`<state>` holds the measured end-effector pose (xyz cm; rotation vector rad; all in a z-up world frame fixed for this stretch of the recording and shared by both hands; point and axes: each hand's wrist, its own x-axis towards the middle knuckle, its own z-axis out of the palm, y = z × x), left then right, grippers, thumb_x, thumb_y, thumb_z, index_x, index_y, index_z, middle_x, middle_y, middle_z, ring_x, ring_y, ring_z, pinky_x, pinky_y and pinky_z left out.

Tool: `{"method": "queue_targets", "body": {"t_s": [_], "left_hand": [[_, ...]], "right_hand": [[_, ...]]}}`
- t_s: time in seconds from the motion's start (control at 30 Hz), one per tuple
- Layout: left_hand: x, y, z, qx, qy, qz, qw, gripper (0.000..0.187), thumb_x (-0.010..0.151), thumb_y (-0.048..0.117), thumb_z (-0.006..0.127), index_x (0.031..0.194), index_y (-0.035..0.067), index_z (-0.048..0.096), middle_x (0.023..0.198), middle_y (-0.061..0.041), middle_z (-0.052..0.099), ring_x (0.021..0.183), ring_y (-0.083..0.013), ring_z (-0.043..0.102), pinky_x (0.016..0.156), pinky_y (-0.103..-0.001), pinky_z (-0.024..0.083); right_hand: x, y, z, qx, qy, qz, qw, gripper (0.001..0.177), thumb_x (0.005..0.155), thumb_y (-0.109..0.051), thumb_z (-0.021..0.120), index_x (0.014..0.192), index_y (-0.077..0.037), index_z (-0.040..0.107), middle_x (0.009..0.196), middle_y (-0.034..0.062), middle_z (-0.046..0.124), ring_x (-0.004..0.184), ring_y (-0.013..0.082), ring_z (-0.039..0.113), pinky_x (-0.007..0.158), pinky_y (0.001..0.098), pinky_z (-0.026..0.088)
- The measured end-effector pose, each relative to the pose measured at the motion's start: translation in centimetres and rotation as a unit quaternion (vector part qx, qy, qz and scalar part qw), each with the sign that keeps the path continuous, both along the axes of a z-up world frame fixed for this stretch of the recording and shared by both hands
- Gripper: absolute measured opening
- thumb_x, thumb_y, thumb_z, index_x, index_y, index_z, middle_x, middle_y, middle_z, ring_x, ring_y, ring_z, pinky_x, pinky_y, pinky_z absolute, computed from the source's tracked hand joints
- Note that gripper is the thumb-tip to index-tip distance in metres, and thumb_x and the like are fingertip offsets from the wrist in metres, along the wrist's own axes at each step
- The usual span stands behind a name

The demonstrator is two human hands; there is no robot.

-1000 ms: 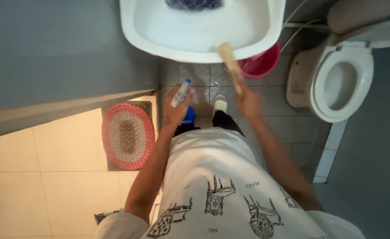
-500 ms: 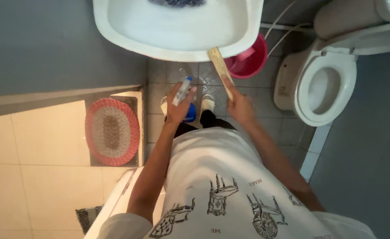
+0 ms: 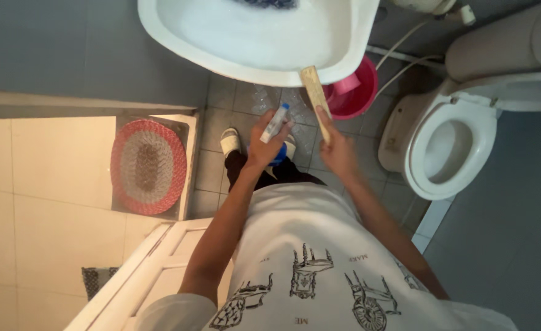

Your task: The person cleans a bathroom sink by spraying a blue liquid from a bottle onto the surface and scrubbing the basin with a wooden brush.

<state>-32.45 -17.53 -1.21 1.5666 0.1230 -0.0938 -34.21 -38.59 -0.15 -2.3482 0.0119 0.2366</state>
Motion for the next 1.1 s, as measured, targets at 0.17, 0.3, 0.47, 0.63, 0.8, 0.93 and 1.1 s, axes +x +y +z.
{"method": "queue_targets", "body": {"t_s": [0.17, 0.3, 0.47, 0.63, 0.8, 0.93, 1.1], "left_hand": [[0.2, -1.9, -0.5, 0.024, -0.035, 0.005, 0.999, 0.017, 0.091, 0.010, 0.075, 0.099, 0.003, 0.062, 0.089, -0.006, 0.064, 0.081, -0.0147, 0.062, 0.073, -0.031, 0.052], [0.4, -2.8, -0.8, 0.036, -0.019, -0.008, 0.999, 0.016, 0.092, 0.011, 0.073, 0.103, 0.004, 0.066, 0.087, -0.006, 0.067, 0.079, -0.0143, 0.063, 0.073, -0.031, 0.053], [0.9, -3.4, -0.6, 0.011, 0.023, -0.011, 1.000, 0.020, 0.093, 0.014, 0.074, 0.107, 0.004, 0.065, 0.088, -0.006, 0.070, 0.080, -0.0130, 0.063, 0.072, -0.029, 0.052], [0.2, -2.4, -0.3, 0.101, 0.052, -0.015, 0.993, 0.016, 0.091, 0.015, 0.076, 0.099, 0.005, 0.066, 0.079, -0.009, 0.069, 0.070, -0.0149, 0.064, 0.066, -0.030, 0.052], [-0.6, -2.3, -0.5, 0.067, 0.048, -0.018, 0.996, 0.014, 0.094, 0.015, 0.074, 0.101, 0.005, 0.066, 0.082, -0.008, 0.067, 0.074, -0.0140, 0.063, 0.069, -0.030, 0.051], [-1.4, -2.2, -0.6, 0.054, 0.021, 0.005, 0.998, 0.017, 0.091, 0.012, 0.073, 0.105, 0.004, 0.066, 0.089, -0.008, 0.069, 0.080, -0.0135, 0.065, 0.072, -0.030, 0.052], [-1.7, -1.5, -0.6, 0.066, 0.089, -0.008, 0.994, 0.015, 0.093, 0.014, 0.072, 0.104, 0.006, 0.067, 0.079, -0.006, 0.067, 0.072, -0.0126, 0.061, 0.068, -0.029, 0.051]], "right_hand": [[2.8, -5.7, -0.7, -0.011, -0.079, -0.063, 0.995, 0.077, 0.091, 0.003, 0.058, 0.159, -0.030, 0.042, 0.110, 0.0273, 0.073, 0.093, 0.0399, 0.077, 0.083, 0.0479, 0.061], [1.8, -4.6, -0.4, 0.009, -0.074, -0.027, 0.997, 0.074, 0.091, 0.001, 0.062, 0.155, -0.031, 0.044, 0.109, 0.0284, 0.072, 0.100, 0.0424, 0.074, 0.084, 0.0478, 0.061], [2.0, -5.2, 1.3, -0.072, 0.046, 0.042, 0.995, 0.081, 0.087, 0.002, 0.064, 0.157, -0.032, 0.041, 0.103, 0.0292, 0.071, 0.086, 0.0468, 0.071, 0.080, 0.0531, 0.057], [4.5, -6.5, -0.8, -0.060, -0.020, -0.058, 0.996, 0.077, 0.093, 0.001, 0.062, 0.159, -0.030, 0.038, 0.103, 0.0297, 0.070, 0.088, 0.0431, 0.074, 0.076, 0.0498, 0.059], [1.5, -3.6, -0.7, -0.065, 0.049, 0.056, 0.995, 0.078, 0.084, 0.002, 0.067, 0.156, -0.024, 0.050, 0.092, 0.0317, 0.069, 0.089, 0.0477, 0.070, 0.081, 0.0492, 0.058], [5.9, -8.4, 1.5, -0.058, -0.012, -0.023, 0.998, 0.046, 0.092, 0.002, 0.065, 0.137, -0.009, 0.064, 0.113, 0.0273, 0.072, 0.101, 0.0397, 0.074, 0.085, 0.0460, 0.058], [5.7, -3.0, 4.1, -0.032, 0.110, 0.046, 0.992, 0.054, 0.083, 0.003, 0.064, 0.136, -0.009, 0.063, 0.108, 0.0271, 0.072, 0.106, 0.0385, 0.071, 0.091, 0.0464, 0.054]]}}
